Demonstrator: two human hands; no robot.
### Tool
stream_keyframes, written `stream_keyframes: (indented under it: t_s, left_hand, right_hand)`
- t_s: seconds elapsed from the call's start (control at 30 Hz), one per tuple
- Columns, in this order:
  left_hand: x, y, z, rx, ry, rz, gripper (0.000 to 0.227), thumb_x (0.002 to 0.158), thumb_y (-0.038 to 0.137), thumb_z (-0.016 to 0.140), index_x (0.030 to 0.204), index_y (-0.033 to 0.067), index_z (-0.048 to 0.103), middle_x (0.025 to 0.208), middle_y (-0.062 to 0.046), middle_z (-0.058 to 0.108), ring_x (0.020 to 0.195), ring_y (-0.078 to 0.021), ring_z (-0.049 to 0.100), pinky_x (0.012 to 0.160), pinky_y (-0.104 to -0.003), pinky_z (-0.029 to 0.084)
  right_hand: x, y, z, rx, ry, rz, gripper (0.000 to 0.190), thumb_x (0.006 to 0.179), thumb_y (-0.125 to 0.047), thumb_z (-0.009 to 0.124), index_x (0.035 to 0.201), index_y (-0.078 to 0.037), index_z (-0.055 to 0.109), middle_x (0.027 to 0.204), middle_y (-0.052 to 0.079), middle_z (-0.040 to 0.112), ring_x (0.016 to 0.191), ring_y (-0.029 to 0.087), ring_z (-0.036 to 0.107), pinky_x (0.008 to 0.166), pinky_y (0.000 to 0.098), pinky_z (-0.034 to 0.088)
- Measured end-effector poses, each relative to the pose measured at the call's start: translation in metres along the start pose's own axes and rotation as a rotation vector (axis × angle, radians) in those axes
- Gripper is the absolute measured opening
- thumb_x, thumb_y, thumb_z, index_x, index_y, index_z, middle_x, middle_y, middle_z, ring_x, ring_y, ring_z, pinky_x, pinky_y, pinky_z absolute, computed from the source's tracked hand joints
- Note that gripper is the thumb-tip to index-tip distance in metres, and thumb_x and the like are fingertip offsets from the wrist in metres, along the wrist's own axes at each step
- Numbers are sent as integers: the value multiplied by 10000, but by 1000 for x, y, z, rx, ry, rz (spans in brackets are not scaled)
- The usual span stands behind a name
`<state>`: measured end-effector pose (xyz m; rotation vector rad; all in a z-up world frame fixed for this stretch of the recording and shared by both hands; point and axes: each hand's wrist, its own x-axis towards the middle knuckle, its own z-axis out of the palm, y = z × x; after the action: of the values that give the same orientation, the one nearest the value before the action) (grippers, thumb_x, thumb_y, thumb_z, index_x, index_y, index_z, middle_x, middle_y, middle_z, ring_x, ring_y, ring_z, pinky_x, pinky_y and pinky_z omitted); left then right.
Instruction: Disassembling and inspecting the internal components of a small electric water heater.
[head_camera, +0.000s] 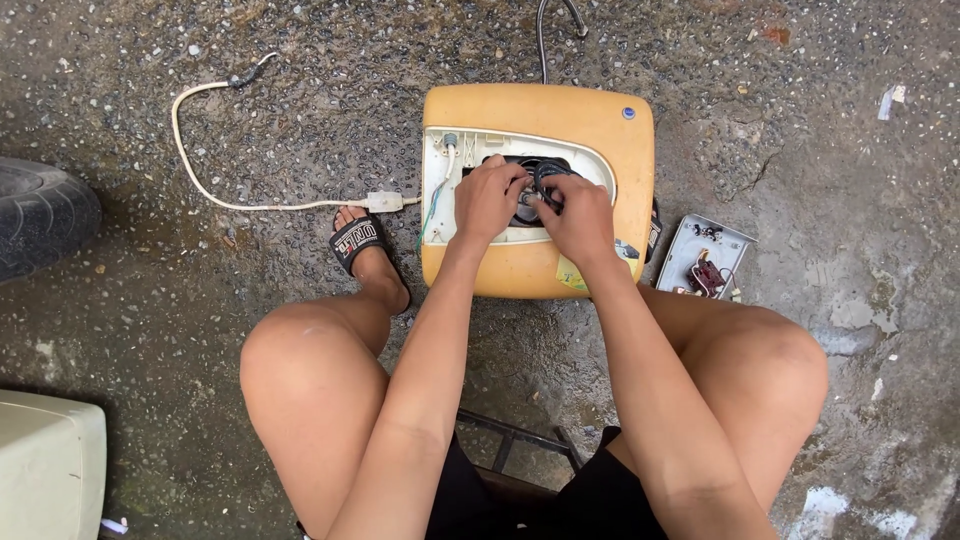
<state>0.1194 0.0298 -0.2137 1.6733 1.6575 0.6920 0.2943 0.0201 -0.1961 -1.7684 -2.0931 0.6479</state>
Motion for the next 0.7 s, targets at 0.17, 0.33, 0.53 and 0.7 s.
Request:
stream_keyframes:
  t_s: [0.17, 0.33, 0.53, 0.7]
  left_hand:
    - [-1, 4, -3, -1, -19, -40, 97, 961, 265, 695, 948, 217, 779, 776, -14, 581, 789, -260, 686, 745, -452, 565]
    - [0, 3, -4, -8, -49, -49, 95, 953, 262, 696, 960, 237, 787, 773, -2, 560, 802, -264, 684, 784, -466, 576]
    - [6, 1, -5, -72, -18, -132, 143, 950, 188, 675, 988, 262, 792, 762, -5, 527, 794, -228, 662, 816, -466, 580]
    - [4, 8, -14, -120, -37, -135, 202, 942, 133, 640, 1011, 245, 794, 763, -3, 523, 792, -222, 651, 839, -480, 575]
  right_hand:
    - [-17, -32, -47, 463, 170, 171, 145, 1008, -127, 696, 1140, -80, 655, 845, 68, 736, 789, 170, 712, 756, 319, 583]
    - [-11, -14, -26, 1015, 169, 454, 116, 1036, -106, 615, 1111, -20, 641, 943, 84, 641, 794, 138, 706, 696, 297, 716]
    - [8, -4, 11, 1327, 76, 765, 205, 1026, -66, 471, 1073, 19, 651, 865, 75, 618, 729, 137, 743, 697, 318, 730]
    - [11, -28, -23, 190, 139, 416, 67, 998, -257, 678, 995, -219, 733, 766, -100, 760, 746, 148, 736, 744, 381, 597]
